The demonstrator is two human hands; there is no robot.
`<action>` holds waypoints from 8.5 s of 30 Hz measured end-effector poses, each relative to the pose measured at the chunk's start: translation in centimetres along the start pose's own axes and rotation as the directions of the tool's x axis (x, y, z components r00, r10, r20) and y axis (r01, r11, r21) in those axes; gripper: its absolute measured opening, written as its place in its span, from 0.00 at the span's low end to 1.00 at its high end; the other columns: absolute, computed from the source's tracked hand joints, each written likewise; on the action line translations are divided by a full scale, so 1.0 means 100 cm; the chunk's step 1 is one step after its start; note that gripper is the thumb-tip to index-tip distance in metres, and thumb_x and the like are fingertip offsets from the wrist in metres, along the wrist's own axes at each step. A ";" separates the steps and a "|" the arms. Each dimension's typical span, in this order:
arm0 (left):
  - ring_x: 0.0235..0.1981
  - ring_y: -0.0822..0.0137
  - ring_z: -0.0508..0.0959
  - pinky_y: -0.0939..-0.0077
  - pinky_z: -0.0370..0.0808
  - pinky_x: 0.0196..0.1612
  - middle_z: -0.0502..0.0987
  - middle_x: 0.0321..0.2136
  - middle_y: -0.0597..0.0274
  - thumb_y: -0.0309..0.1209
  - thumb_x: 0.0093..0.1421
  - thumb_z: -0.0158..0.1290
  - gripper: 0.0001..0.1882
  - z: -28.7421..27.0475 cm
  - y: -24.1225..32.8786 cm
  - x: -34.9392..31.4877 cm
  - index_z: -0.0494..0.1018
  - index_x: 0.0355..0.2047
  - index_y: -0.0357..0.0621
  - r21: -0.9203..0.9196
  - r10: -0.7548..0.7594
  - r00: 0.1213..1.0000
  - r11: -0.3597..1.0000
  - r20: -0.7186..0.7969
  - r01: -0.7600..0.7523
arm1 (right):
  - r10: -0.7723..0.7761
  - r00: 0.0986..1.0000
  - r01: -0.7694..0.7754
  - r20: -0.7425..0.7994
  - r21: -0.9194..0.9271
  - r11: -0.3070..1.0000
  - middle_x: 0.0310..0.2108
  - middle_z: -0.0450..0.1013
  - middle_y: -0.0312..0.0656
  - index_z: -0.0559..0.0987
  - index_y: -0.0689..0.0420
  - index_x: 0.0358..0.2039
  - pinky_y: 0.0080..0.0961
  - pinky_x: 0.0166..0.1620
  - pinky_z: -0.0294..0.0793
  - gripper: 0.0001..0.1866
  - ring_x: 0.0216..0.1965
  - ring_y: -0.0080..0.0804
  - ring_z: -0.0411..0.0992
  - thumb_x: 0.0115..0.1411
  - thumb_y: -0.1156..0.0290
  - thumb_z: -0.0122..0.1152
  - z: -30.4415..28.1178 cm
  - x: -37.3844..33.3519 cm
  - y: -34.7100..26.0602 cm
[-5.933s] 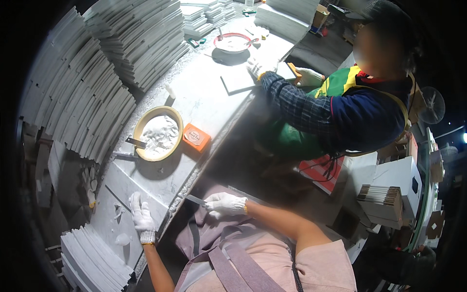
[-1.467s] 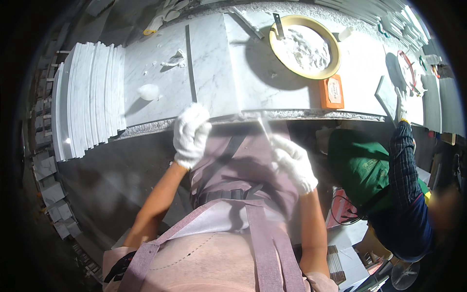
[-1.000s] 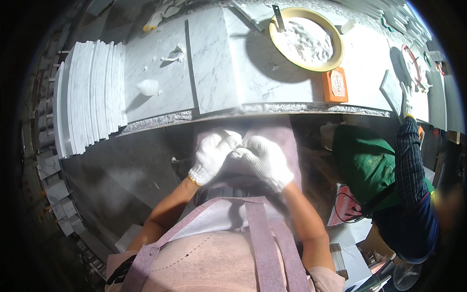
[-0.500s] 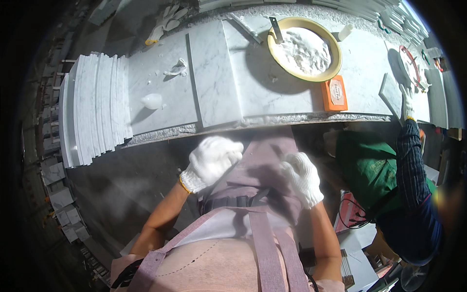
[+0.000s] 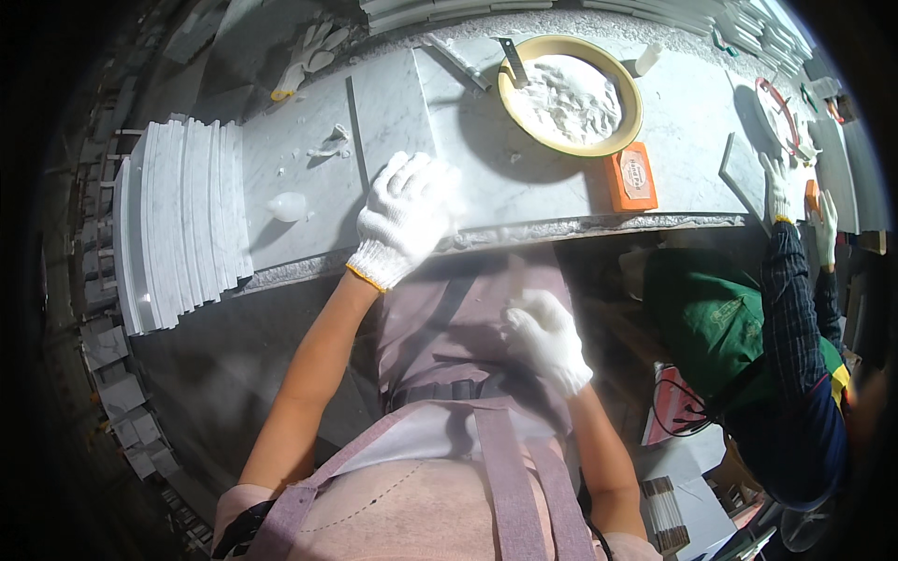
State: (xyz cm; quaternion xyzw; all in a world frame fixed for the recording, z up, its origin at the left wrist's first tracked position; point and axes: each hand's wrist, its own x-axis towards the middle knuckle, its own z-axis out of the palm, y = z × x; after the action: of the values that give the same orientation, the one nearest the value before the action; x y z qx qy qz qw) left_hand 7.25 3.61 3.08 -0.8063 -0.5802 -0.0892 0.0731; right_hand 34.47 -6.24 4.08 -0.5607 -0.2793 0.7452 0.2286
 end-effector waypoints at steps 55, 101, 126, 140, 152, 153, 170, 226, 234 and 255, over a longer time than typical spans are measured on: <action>0.56 0.55 0.76 0.50 0.69 0.66 0.79 0.48 0.59 0.38 0.60 0.61 0.18 -0.010 0.011 -0.059 0.80 0.48 0.47 -0.276 -0.130 0.950 0.960 -0.284 0.049 | -0.747 0.655 0.489 -0.110 -0.693 0.531 0.32 0.80 0.34 0.84 0.59 0.52 0.18 0.30 0.74 0.14 0.28 0.15 0.74 0.68 0.73 0.65 -0.037 0.069 -0.155; 0.58 0.52 0.76 0.48 0.72 0.63 0.77 0.54 0.60 0.44 0.70 0.53 0.19 0.024 0.004 -0.078 0.78 0.55 0.52 -0.242 -0.152 0.888 0.969 -0.433 0.048 | -0.750 0.660 0.575 0.040 -0.669 0.471 0.29 0.80 0.36 0.83 0.58 0.53 0.21 0.33 0.76 0.15 0.27 0.18 0.74 0.67 0.70 0.65 0.050 0.104 -0.070; 0.57 0.52 0.76 0.49 0.72 0.64 0.77 0.54 0.59 0.43 0.70 0.54 0.18 0.023 0.004 -0.078 0.79 0.54 0.51 -0.236 -0.151 0.885 0.971 -0.440 0.048 | -0.410 0.911 0.340 -0.031 -0.504 0.794 0.30 0.81 0.38 0.82 0.61 0.51 0.15 0.27 0.76 0.16 0.24 0.18 0.77 0.68 0.65 0.66 0.059 0.118 -0.096; 0.58 0.52 0.75 0.48 0.70 0.65 0.77 0.53 0.59 0.41 0.67 0.55 0.17 0.020 0.005 -0.079 0.79 0.53 0.49 -0.278 -0.170 0.901 0.959 -0.399 0.058 | -0.419 0.904 0.381 -0.081 -0.293 0.877 0.36 0.82 0.36 0.82 0.61 0.52 0.16 0.30 0.79 0.16 0.30 0.18 0.78 0.68 0.67 0.66 0.060 0.127 -0.102; 0.53 0.53 0.76 0.53 0.71 0.63 0.78 0.48 0.56 0.33 0.61 0.61 0.19 0.008 -0.060 -0.017 0.78 0.53 0.47 -0.361 -0.571 0.724 0.817 -0.388 0.450 | -0.288 0.946 0.237 0.147 0.291 0.927 0.35 0.72 0.32 0.73 0.64 0.63 0.13 0.31 0.72 0.27 0.32 0.19 0.72 0.68 0.68 0.67 0.009 0.051 -0.062; 0.54 0.52 0.75 0.54 0.70 0.63 0.78 0.49 0.56 0.33 0.61 0.61 0.19 0.009 -0.067 -0.011 0.78 0.53 0.47 -0.305 -0.579 0.715 0.815 -0.392 0.492 | -0.264 0.948 0.205 0.179 0.291 0.934 0.35 0.72 0.32 0.74 0.63 0.62 0.14 0.32 0.72 0.25 0.31 0.19 0.71 0.67 0.67 0.67 0.004 0.045 -0.057; 0.52 0.50 0.75 0.53 0.70 0.57 0.79 0.48 0.55 0.35 0.55 0.71 0.28 -0.002 -0.029 -0.102 0.75 0.55 0.48 -0.467 -0.763 0.523 0.646 -0.379 0.604 | -0.099 0.977 0.050 0.188 0.250 0.967 0.38 0.76 0.34 0.81 0.55 0.44 0.25 0.39 0.78 0.10 0.38 0.26 0.75 0.68 0.65 0.67 -0.020 0.051 0.025; 0.54 0.61 0.78 0.59 0.73 0.63 0.79 0.47 0.68 0.27 0.47 0.71 0.31 0.002 -0.036 -0.028 0.80 0.54 0.56 -0.018 -0.241 0.861 0.965 -0.447 0.261 | -0.058 0.988 0.027 0.141 0.213 0.977 0.31 0.76 0.35 0.79 0.59 0.43 0.25 0.34 0.81 0.12 0.30 0.24 0.77 0.69 0.62 0.65 -0.007 0.049 0.018; 0.52 0.62 0.78 0.56 0.75 0.62 0.79 0.44 0.67 0.27 0.49 0.67 0.25 0.006 -0.039 -0.026 0.81 0.50 0.55 0.072 -0.131 0.860 0.979 -0.494 0.190 | -0.032 0.987 -0.012 0.160 0.265 0.964 0.34 0.76 0.32 0.81 0.59 0.47 0.21 0.37 0.79 0.15 0.34 0.23 0.77 0.67 0.63 0.69 -0.012 0.052 0.023; 0.50 0.61 0.77 0.55 0.77 0.58 0.77 0.41 0.67 0.23 0.49 0.64 0.21 -0.005 -0.037 -0.020 0.84 0.45 0.53 0.132 -0.075 0.872 0.979 -0.484 0.157 | -0.027 0.990 0.003 0.140 0.173 0.985 0.30 0.76 0.32 0.79 0.58 0.42 0.18 0.34 0.76 0.13 0.31 0.20 0.75 0.69 0.61 0.66 -0.011 0.050 0.017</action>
State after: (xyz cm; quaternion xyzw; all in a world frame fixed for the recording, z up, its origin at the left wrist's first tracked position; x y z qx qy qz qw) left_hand 3.11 2.78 3.10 -0.7141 -0.5971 -0.2401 0.2755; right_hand 34.18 -4.05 -0.85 -0.4824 -0.2338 0.8027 0.2614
